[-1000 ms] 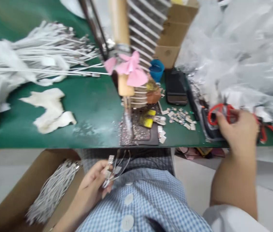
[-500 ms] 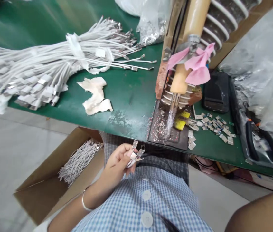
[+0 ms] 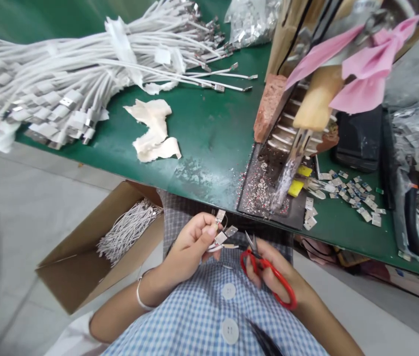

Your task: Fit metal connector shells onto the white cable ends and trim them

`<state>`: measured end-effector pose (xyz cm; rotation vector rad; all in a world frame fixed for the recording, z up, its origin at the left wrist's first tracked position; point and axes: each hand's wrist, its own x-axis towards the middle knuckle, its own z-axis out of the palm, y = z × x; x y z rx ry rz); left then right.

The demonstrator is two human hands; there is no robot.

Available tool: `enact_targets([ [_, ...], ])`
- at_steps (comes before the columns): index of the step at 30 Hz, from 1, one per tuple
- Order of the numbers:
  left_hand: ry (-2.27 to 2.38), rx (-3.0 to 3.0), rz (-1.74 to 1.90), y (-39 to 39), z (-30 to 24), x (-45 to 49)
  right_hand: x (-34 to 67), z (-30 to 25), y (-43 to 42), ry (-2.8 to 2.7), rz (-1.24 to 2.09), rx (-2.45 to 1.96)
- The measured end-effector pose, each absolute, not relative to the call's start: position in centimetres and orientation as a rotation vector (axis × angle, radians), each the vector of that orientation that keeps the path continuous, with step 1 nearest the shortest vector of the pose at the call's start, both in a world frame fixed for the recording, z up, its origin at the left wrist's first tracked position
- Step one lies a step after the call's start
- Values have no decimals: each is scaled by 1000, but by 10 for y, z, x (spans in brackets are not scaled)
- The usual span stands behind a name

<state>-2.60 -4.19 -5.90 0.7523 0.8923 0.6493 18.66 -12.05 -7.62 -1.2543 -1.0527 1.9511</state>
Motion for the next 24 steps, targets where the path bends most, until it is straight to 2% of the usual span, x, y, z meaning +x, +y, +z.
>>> enact_targets([
  [8, 925, 748, 675, -42, -59, -28, 163, -76, -90, -1087, 2100, -933],
  [24, 861, 827, 681, -45, -61, -24, 157, -76, -93, -973, 2177, -939],
])
